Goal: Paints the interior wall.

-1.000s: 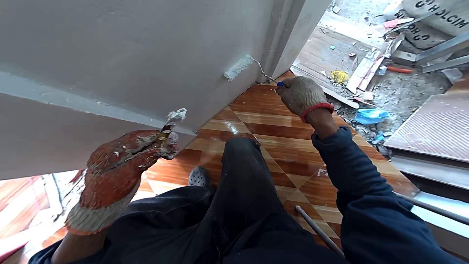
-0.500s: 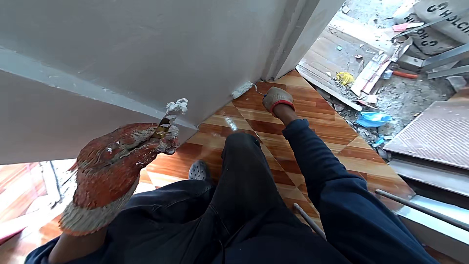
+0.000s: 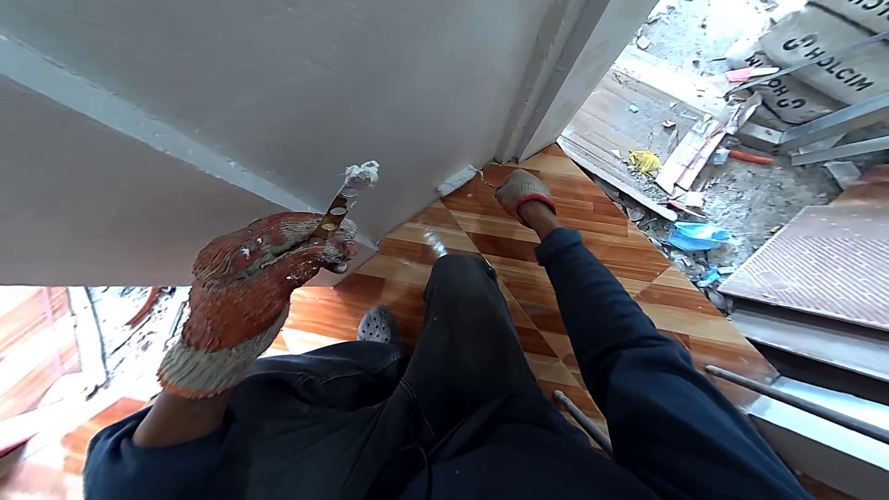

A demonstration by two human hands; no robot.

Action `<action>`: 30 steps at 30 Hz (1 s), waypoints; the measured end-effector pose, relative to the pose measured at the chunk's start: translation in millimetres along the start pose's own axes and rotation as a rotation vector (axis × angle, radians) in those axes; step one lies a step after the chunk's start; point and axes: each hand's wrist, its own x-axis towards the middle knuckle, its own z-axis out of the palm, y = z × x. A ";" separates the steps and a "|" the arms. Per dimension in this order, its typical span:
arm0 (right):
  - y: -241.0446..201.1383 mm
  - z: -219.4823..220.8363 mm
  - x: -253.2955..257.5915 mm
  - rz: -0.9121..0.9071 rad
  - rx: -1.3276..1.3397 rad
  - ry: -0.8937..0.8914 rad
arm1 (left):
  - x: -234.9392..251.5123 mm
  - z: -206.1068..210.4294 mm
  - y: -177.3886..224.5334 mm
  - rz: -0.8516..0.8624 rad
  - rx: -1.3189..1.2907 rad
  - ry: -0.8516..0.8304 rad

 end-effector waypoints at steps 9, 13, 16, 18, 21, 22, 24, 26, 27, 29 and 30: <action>58.7 -2.8 -116.1 -0.161 0.390 0.195 | 2.7 -5.6 -7.1 -0.001 0.026 -0.003; 29.1 6.3 -120.2 -0.095 0.336 0.128 | 2.9 -10.0 -15.5 -0.002 0.052 -0.007; 10.8 28.6 -97.2 -0.092 0.187 0.112 | 7.1 -11.4 -17.4 -0.004 0.068 -0.018; 7.9 51.5 -85.0 -0.084 0.137 0.069 | 8.4 -10.1 -17.2 0.001 0.056 -0.020; -11.2 58.0 -63.0 0.012 0.112 -0.006 | 9.0 -4.0 -13.6 -0.002 0.061 -0.015; -11.1 60.9 -57.0 0.027 0.132 0.001 | 9.4 -0.7 -10.8 -0.003 0.078 -0.009; 2.4 64.1 -63.3 -0.002 0.211 0.019 | 8.3 2.9 -7.6 0.007 0.071 -0.013; 8.3 53.6 -68.1 -0.048 0.265 0.040 | 8.9 3.4 -4.5 0.025 0.011 -0.024; 8.2 45.3 -66.8 -0.069 0.269 0.060 | 10.3 3.1 -2.6 0.037 -0.008 -0.025; 9.1 26.9 -66.8 -0.105 0.249 0.099 | 10.8 1.8 0.3 0.053 -0.005 0.000; 11.5 18.3 -71.9 -0.122 0.268 0.117 | 10.5 0.3 1.0 0.060 -0.005 0.012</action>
